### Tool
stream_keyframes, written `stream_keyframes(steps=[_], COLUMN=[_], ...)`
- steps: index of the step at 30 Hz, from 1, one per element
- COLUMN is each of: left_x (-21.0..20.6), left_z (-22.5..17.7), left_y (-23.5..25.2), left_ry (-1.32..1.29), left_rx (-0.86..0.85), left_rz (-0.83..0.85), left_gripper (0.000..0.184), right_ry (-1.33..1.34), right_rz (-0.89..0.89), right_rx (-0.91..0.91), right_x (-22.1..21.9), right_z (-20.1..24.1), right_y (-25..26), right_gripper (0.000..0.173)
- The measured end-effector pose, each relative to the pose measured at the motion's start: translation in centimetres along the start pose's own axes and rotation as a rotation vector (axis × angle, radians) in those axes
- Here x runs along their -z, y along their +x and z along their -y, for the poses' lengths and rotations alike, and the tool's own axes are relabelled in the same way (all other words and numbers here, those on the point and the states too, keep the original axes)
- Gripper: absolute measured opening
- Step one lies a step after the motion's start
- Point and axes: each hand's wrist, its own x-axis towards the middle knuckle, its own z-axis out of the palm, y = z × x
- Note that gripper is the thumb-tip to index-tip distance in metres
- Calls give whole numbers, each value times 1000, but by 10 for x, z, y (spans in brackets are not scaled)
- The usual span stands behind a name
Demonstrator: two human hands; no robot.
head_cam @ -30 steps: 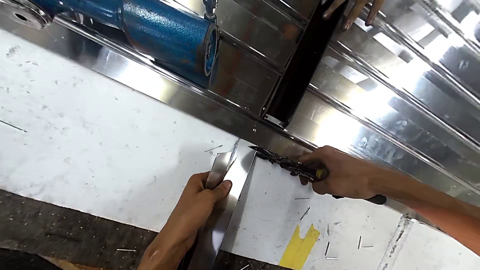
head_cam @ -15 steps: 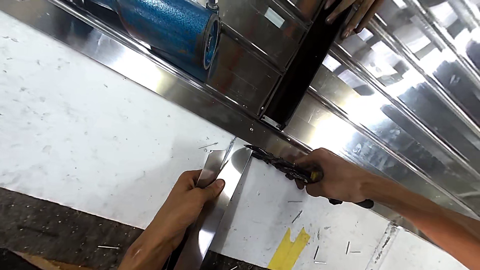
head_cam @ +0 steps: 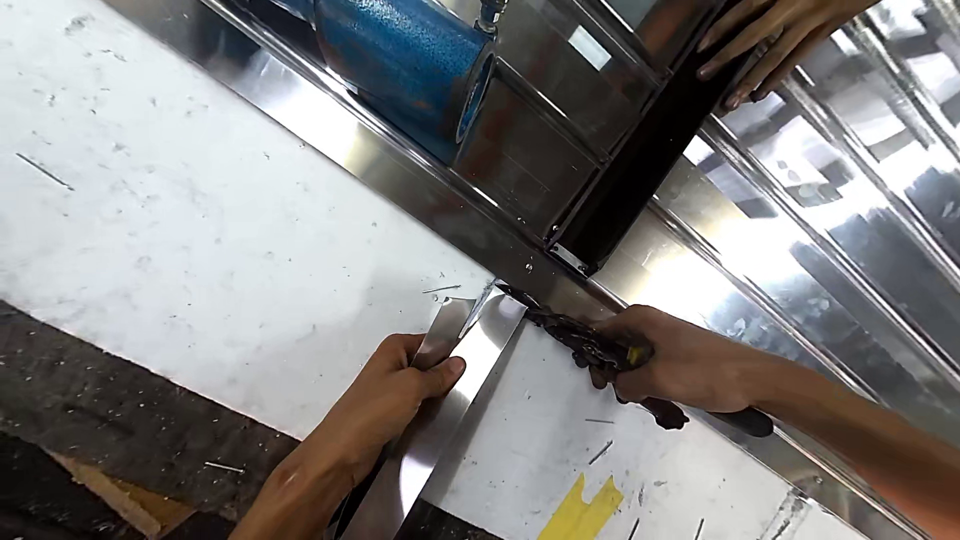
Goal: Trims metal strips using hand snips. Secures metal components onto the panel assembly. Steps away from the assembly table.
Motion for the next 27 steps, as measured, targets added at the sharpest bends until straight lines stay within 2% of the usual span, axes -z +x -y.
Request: stream_keyframes(steps=[4, 9, 13, 15, 17, 20, 21, 23, 25, 26, 27], left_x=[1, 5, 6, 10, 17, 39, 49, 74, 100, 111, 120], left_z=[0, 1, 0, -2, -1, 10, 14, 22, 25, 24, 19], left_y=[1, 1, 1, -6, -21, -50, -57, -65, -73, -78, -85], left_ry=[-33, -33, -32, -48, -120, -405, -495, -641, -689, -671, -617], left_rx=[14, 9, 16, 23, 29, -24, -54, -125, -209, -236, -247], left_rz=[13, 47, 69, 107, 115, 112, 132, 280, 395, 390, 334], left_gripper=[7, 8, 7, 4, 8, 17, 21, 32, 51, 53, 46], right_ry=[-29, 3, -47, -141, -260, -295, -289, -276, -257, -245, -231], right_rz=[-109, -74, -226, -276, -278, -135, -112, -95, -109, -121, -138], right_rx=[13, 34, 17, 61, 192, 234, 219, 182, 188, 194, 203], right_x=[-7, -8, -22, -35, -57, -100, -114, -135, -149, -154, -158], right_z=[-6, 0, -4, -10, -17, -24, -23, -14, -1, 8, 19], right_y=[3, 6, 4, -1, -11, -23, -26, -27, -23, -19, -15], right_gripper=[11, 13, 14, 18, 21, 43, 45, 45, 45, 45, 45])
